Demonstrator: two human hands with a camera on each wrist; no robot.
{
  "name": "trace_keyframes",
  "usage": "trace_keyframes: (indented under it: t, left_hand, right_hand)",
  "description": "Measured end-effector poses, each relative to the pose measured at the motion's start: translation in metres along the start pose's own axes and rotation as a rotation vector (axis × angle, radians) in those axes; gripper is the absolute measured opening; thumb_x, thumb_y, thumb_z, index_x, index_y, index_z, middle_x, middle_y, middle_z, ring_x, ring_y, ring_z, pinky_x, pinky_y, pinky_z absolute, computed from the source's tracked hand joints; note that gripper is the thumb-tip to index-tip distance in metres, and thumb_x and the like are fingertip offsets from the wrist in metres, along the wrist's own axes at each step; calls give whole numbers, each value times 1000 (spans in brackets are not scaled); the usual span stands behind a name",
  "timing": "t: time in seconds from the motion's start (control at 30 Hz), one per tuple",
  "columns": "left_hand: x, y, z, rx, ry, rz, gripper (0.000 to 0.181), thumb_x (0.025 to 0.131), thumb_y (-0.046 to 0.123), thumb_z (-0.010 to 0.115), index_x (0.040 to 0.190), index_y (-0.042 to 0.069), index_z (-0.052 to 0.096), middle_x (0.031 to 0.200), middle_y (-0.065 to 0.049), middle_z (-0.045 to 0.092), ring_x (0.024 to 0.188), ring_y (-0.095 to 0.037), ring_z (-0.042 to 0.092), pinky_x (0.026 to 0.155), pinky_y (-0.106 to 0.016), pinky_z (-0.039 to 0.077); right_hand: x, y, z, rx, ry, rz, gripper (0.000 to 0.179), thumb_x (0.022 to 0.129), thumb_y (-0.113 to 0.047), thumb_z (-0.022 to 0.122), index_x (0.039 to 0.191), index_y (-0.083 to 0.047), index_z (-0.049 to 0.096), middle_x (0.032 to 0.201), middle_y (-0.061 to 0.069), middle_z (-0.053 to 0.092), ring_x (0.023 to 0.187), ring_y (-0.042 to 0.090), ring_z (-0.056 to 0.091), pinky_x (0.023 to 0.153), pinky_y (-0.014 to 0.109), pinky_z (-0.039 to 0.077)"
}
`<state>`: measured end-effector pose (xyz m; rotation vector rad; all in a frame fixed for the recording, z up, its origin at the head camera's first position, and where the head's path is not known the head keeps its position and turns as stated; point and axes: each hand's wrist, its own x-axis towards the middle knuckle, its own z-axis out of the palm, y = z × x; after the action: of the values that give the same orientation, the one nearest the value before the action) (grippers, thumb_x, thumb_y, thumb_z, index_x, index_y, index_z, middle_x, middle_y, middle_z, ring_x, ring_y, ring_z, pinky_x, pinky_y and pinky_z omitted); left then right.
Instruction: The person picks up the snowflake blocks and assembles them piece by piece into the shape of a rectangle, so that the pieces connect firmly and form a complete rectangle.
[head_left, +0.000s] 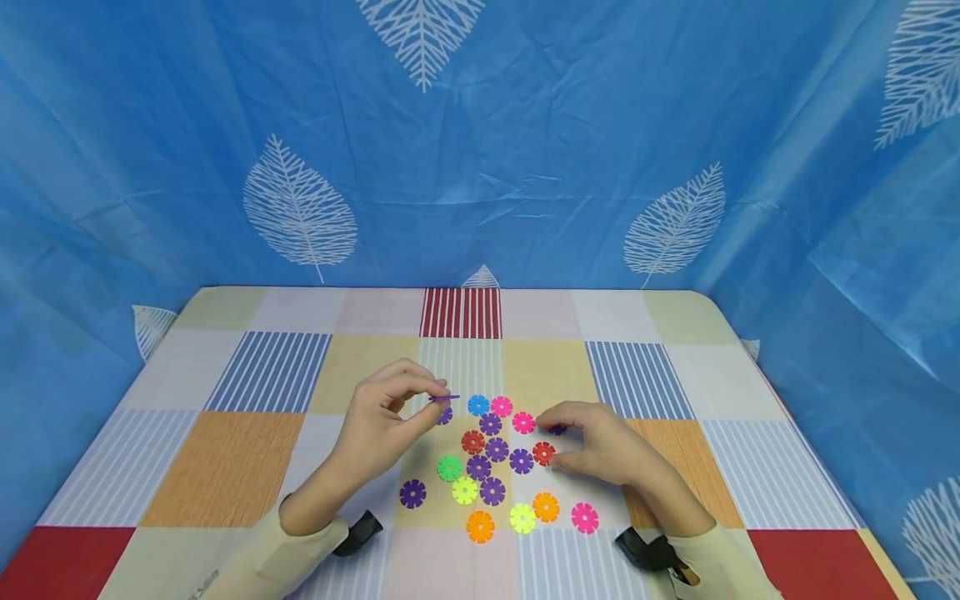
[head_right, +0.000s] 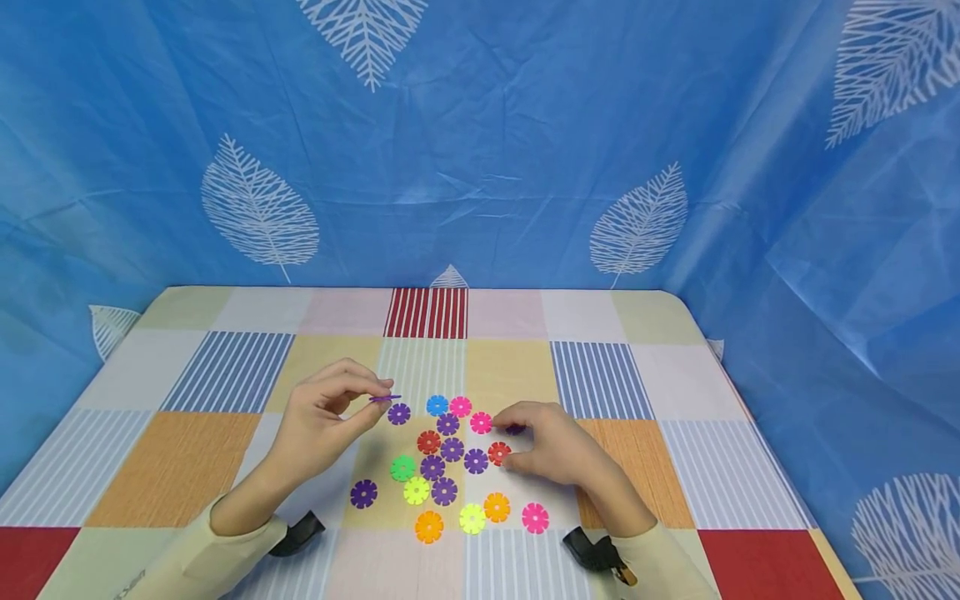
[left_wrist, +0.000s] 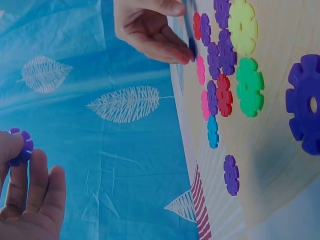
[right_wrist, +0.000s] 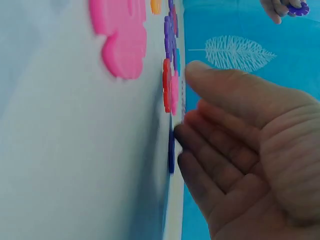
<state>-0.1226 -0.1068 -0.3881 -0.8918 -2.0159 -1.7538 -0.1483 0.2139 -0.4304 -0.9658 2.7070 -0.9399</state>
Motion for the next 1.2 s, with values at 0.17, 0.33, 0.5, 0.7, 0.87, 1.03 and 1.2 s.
trace_keyframes:
  t: [0.17, 0.33, 0.5, 0.7, 0.87, 1.03, 1.2]
  left_hand:
    - [1, -1, 1, 4, -8, 8, 23, 83, -11, 70, 94, 8, 73, 95, -6, 63, 89, -22, 62, 77, -31, 57]
    - [3, -1, 2, 6, -24, 12, 20, 83, -11, 70, 95, 5, 72, 95, -6, 64, 89, -22, 63, 77, -31, 57]
    - [2, -2, 3, -6, -31, -1, 19, 82, -12, 70, 94, 3, 72, 95, -6, 64, 88, -22, 63, 78, -31, 57]
    - [-1, -3, 4, -12, -36, -10, 20, 82, -12, 70, 94, 4, 72, 94, -6, 63, 87, -22, 63, 80, -33, 57]
    - [-2, -3, 5, -5, -41, -8, 20, 83, -13, 69, 94, 3, 72, 94, -6, 64, 87, -23, 64, 79, -33, 57]
    - [-2, -2, 5, 7, -37, -10, 20, 83, -11, 70, 94, 5, 72, 94, -6, 64, 88, -22, 64, 80, -33, 57]
    - [-3, -3, 4, 12, -37, -3, 22, 83, -11, 70, 95, 7, 72, 95, -6, 64, 88, -21, 63, 80, -33, 57]
  right_hand:
    - [0, 4, 3, -45, -46, -12, 42, 76, -23, 84, 115, -15, 72, 122, -8, 61, 117, 15, 54, 99, 41, 46]
    - [1, 7, 4, -69, -44, -67, 32, 78, -23, 83, 108, -17, 73, 122, -7, 58, 116, 13, 51, 97, 40, 47]
    - [1, 8, 7, -74, -35, -86, 22, 78, -21, 82, 97, -22, 71, 117, -9, 58, 113, 11, 50, 95, 36, 48]
    - [2, 3, 11, -89, -50, -55, 24, 74, -16, 80, 90, -21, 63, 116, -8, 55, 111, 10, 47, 92, 31, 50]
    - [2, -1, 11, -245, -41, -123, 26, 72, -21, 80, 92, -22, 62, 112, -11, 57, 107, 7, 48, 92, 28, 49]
    - [2, -7, 10, -366, -35, -174, 27, 73, -26, 80, 94, -25, 63, 93, -15, 54, 88, 4, 47, 84, 24, 51]
    - [0, -10, 9, -353, -73, -148, 25, 76, -25, 78, 97, -24, 65, 88, -14, 56, 80, 5, 48, 76, 24, 52]
